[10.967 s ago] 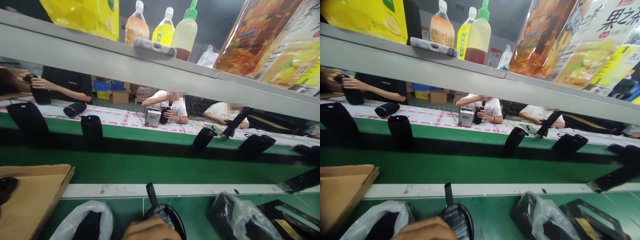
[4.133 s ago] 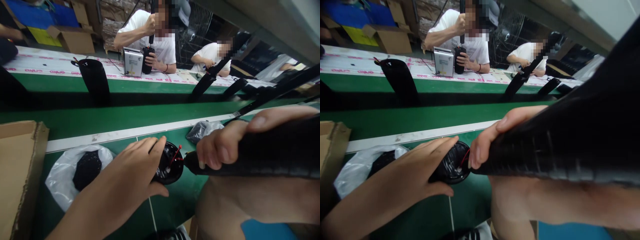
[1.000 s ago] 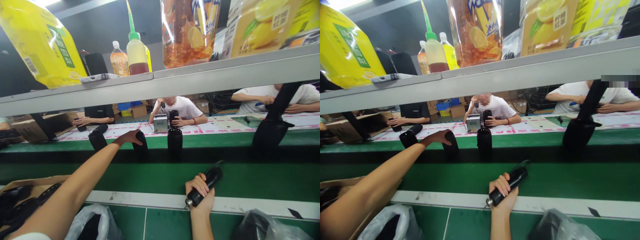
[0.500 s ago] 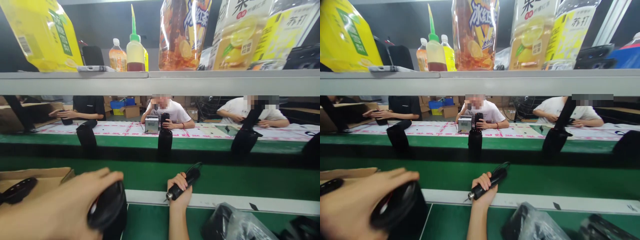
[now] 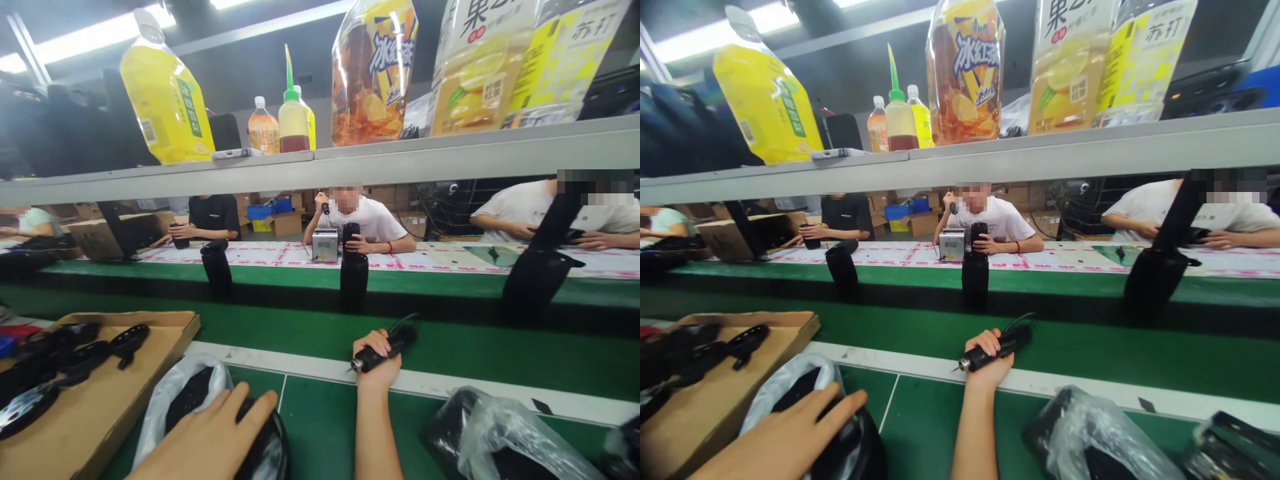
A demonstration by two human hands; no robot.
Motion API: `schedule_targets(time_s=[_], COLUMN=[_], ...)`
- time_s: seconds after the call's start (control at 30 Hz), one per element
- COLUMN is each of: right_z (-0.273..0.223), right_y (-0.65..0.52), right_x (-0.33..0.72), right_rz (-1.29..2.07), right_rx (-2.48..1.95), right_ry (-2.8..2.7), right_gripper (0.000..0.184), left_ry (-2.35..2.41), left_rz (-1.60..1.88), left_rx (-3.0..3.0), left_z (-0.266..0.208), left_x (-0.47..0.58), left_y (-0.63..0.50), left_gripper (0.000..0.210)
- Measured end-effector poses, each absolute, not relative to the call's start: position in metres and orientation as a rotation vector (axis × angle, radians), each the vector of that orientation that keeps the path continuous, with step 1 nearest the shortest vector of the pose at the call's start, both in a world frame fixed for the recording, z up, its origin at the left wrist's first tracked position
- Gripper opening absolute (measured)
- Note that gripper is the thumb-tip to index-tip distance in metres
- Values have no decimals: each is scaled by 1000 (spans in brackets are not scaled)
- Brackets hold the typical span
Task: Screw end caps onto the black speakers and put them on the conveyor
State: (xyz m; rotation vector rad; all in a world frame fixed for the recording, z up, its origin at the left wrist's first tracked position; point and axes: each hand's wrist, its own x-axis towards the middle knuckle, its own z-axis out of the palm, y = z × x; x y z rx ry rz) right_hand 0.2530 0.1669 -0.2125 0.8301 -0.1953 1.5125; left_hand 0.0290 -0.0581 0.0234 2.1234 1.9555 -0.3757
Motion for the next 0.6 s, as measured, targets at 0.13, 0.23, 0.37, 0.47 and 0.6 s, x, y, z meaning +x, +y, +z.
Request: schedule_targets(time_s=[0.13, 0.23, 0.37, 0.47, 0.6], right_z=[-216, -217, -218, -218, -208], right_y=[167, 166, 170, 172, 168], right_x=[249, 250, 253, 253, 248], right_rz=[1520, 1546, 1573, 1566, 1563], right_rx=[772, 744, 749, 785, 855], right_ry=[-149, -93, -9, -7, -87], right_gripper=[28, 31, 35, 36, 33], left_ry=[1934, 1981, 1956, 1953, 1897], left_rz=[-455, -483, -385, -244, -217], left_rx=[2022, 1953, 1994, 2071, 2221], left_z=[31, 24, 10, 2, 6], left_x=[26, 22, 15, 13, 26], left_y=[-54, -55, -50, -44, -42], left_gripper=[94, 89, 76, 73, 95])
